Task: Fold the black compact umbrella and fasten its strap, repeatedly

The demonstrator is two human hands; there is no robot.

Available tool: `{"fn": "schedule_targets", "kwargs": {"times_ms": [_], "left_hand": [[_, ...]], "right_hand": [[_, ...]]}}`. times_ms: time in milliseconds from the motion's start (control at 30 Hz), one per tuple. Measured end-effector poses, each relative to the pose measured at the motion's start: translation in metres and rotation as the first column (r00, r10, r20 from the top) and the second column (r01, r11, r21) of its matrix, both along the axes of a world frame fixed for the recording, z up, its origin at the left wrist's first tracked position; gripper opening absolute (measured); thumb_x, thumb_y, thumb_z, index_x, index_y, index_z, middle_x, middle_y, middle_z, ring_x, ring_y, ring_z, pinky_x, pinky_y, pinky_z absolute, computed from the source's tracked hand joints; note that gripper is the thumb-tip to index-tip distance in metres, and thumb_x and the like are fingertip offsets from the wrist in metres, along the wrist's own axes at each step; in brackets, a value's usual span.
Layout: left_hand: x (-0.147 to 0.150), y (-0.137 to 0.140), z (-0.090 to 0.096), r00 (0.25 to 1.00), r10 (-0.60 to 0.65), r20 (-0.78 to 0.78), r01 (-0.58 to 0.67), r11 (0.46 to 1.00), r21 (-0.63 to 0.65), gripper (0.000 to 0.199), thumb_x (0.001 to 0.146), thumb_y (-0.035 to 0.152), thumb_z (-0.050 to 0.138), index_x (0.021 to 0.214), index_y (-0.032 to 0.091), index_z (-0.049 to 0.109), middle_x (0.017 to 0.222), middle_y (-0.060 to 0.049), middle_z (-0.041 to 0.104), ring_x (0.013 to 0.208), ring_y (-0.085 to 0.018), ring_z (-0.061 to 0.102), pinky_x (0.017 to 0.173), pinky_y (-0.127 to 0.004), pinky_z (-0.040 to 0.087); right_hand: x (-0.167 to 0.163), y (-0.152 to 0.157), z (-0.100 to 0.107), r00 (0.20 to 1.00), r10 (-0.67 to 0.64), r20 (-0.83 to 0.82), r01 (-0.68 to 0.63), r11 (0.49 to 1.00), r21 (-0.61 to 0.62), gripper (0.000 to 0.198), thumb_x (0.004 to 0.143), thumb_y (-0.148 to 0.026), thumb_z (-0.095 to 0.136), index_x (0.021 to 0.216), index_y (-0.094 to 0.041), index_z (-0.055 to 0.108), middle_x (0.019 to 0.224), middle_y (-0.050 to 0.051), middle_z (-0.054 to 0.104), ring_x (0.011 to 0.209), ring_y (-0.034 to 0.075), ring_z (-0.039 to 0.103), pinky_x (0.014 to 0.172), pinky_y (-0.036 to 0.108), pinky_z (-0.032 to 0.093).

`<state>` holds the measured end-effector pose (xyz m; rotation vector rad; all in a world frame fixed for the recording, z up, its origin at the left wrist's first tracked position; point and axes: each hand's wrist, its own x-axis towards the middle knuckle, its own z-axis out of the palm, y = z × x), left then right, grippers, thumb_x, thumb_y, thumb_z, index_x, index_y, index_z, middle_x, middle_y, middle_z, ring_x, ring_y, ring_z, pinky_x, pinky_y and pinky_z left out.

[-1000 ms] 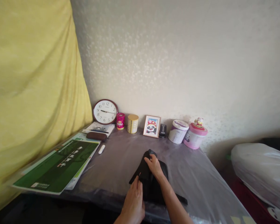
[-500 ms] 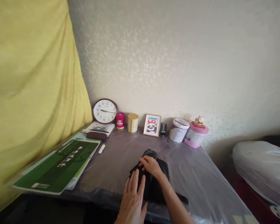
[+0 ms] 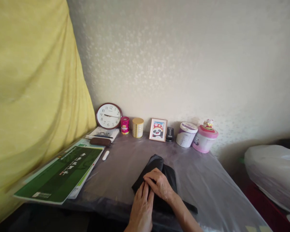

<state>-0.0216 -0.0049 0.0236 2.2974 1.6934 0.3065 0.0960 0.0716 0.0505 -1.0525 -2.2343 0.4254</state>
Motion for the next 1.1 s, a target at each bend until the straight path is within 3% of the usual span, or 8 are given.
{"fn": "schedule_targets", "kwargs": {"times_ms": [167,300,567,733,867,933,1033,1100], "left_hand": [[0.001,-0.001,0.004,0.995,0.064,-0.079,-0.066,0.997,-0.027,0.081,0.063,-0.007,0.032,0.14,0.013,0.017,0.149,-0.009,0.021,0.133,-0.026,0.027,0.109,-0.04,0.028],[0.001,0.0,0.003,0.996,0.046,-0.078,-0.05,0.997,-0.053,0.085,0.06,-0.006,0.036,0.14,0.011,0.016,0.15,-0.012,0.013,0.133,-0.028,0.025,0.108,-0.041,0.028],[0.001,0.002,0.0,0.994,0.088,-0.059,-0.092,0.993,-0.077,0.085,0.061,-0.002,0.039,0.141,0.017,0.016,0.15,-0.012,0.014,0.134,-0.028,0.024,0.108,-0.043,0.027],[0.0,0.004,0.002,0.998,0.036,-0.056,-0.043,0.991,-0.126,0.086,0.06,-0.003,0.037,0.141,0.014,0.013,0.15,-0.013,0.009,0.137,-0.027,0.012,0.11,-0.04,0.025],[0.0,0.002,0.002,0.997,0.051,-0.054,-0.058,0.99,-0.131,0.084,0.062,-0.006,0.036,0.141,0.013,0.012,0.15,-0.013,0.009,0.138,-0.026,0.011,0.111,-0.037,0.022],[-0.001,0.0,0.002,0.997,0.059,-0.044,-0.064,0.989,-0.13,0.083,0.064,-0.006,0.034,0.141,0.013,0.011,0.15,-0.013,0.009,0.138,-0.025,0.012,0.111,-0.036,0.022],[-0.001,-0.001,0.004,0.998,0.062,-0.021,-0.064,0.99,-0.127,0.082,0.065,-0.006,0.035,0.141,0.014,0.01,0.151,-0.013,0.009,0.137,-0.025,0.014,0.111,-0.035,0.022],[-0.003,-0.002,0.005,0.998,0.064,0.007,-0.063,0.991,-0.122,0.084,0.064,-0.006,0.037,0.141,0.013,0.01,0.151,-0.013,0.009,0.137,-0.025,0.014,0.111,-0.034,0.022]], "right_hand": [[0.012,0.022,-0.019,0.999,-0.013,0.036,0.009,0.994,0.107,0.027,0.092,-0.029,0.042,0.098,-0.025,0.068,0.105,0.003,0.069,0.115,0.02,0.051,0.103,0.041,0.031],[0.017,0.053,-0.027,0.991,-0.107,0.085,0.098,0.989,0.109,0.029,0.093,-0.027,0.039,0.098,-0.026,0.068,0.107,0.002,0.068,0.117,0.02,0.049,0.105,0.047,0.025],[0.022,0.099,-0.024,0.958,-0.259,0.126,0.25,0.965,0.084,0.029,0.09,-0.022,0.041,0.088,-0.025,0.069,0.102,0.001,0.07,0.102,0.015,0.059,0.093,0.029,0.039],[0.019,0.077,-0.013,0.914,-0.405,0.031,0.397,0.905,0.153,0.029,0.092,-0.023,0.038,0.097,-0.018,0.066,0.107,0.01,0.067,0.111,0.021,0.053,0.098,0.037,0.036],[0.007,0.041,-0.02,0.987,-0.16,0.011,0.155,0.971,0.182,0.028,0.092,-0.027,0.04,0.091,-0.022,0.067,0.095,0.004,0.07,0.11,0.018,0.055,0.101,0.038,0.034],[0.003,0.038,-0.027,0.99,-0.132,0.051,0.123,0.98,0.155,0.028,0.092,-0.026,0.04,0.089,-0.024,0.068,0.098,0.003,0.07,0.113,0.019,0.053,0.104,0.043,0.03],[0.005,0.055,-0.034,0.957,-0.288,0.037,0.283,0.953,0.108,0.026,0.088,-0.021,0.042,0.095,-0.023,0.068,0.113,0.006,0.066,0.119,0.022,0.049,0.104,0.046,0.029],[0.016,0.069,-0.033,0.896,-0.443,-0.038,0.445,0.894,0.048,0.026,0.084,-0.021,0.045,0.1,-0.019,0.066,0.118,0.01,0.062,0.118,0.023,0.05,0.102,0.042,0.033]]}}
